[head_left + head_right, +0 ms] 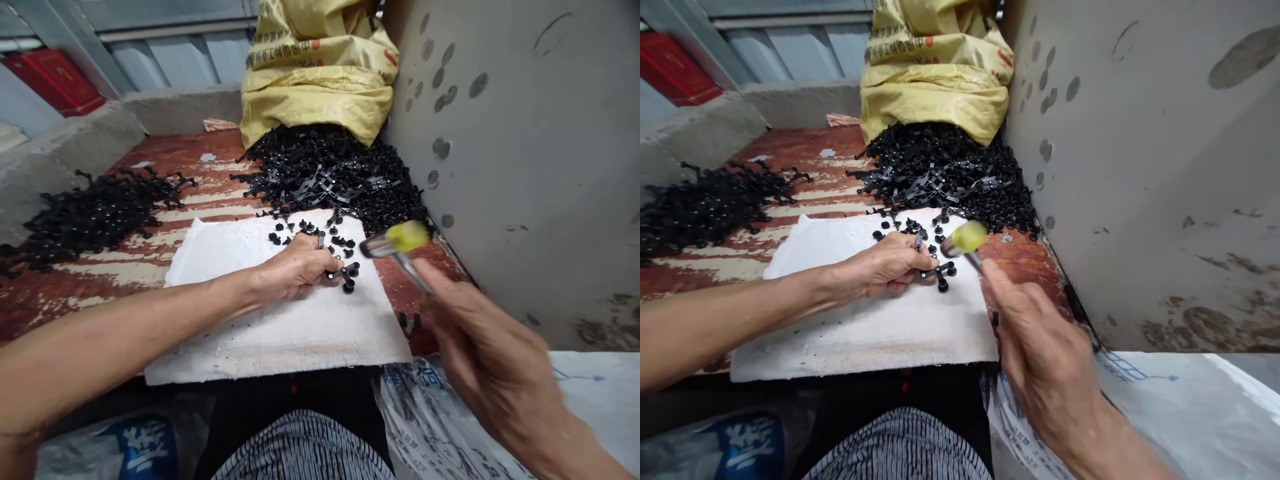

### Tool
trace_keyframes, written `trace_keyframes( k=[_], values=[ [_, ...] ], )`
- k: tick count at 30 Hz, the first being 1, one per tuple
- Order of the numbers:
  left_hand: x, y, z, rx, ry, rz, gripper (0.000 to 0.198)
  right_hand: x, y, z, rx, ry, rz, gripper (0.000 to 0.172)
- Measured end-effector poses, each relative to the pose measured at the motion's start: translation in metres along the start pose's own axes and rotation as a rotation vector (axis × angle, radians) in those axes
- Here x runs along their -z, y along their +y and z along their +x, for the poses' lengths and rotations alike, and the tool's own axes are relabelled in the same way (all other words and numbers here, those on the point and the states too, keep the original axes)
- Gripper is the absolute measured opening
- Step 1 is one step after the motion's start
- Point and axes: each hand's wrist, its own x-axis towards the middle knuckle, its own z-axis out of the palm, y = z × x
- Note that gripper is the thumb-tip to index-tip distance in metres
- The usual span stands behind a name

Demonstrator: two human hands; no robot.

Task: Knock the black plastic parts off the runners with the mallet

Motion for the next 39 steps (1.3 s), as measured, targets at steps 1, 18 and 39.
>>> trace_keyframes(
  k=[1, 18, 39],
  values=[
    [0.0, 0.0, 0.0, 0.009, -0.005, -0.006, 0.017, 0.0, 0.0, 0.0, -0.019, 0.067, 0.016, 0.069],
    [-0.001, 0.007, -0.001, 0.038, -0.018, -0.036, 0.02, 0.009, 0.002, 0.013, -0.025, -0.09, 0.041, 0.059],
    [0.005, 0.015, 0.01, 0.097, -0.036, 0.061, 0.029, 0.016, 0.008, 0.023, -0.042, 0.038, 0.071, 0.047]
  ],
)
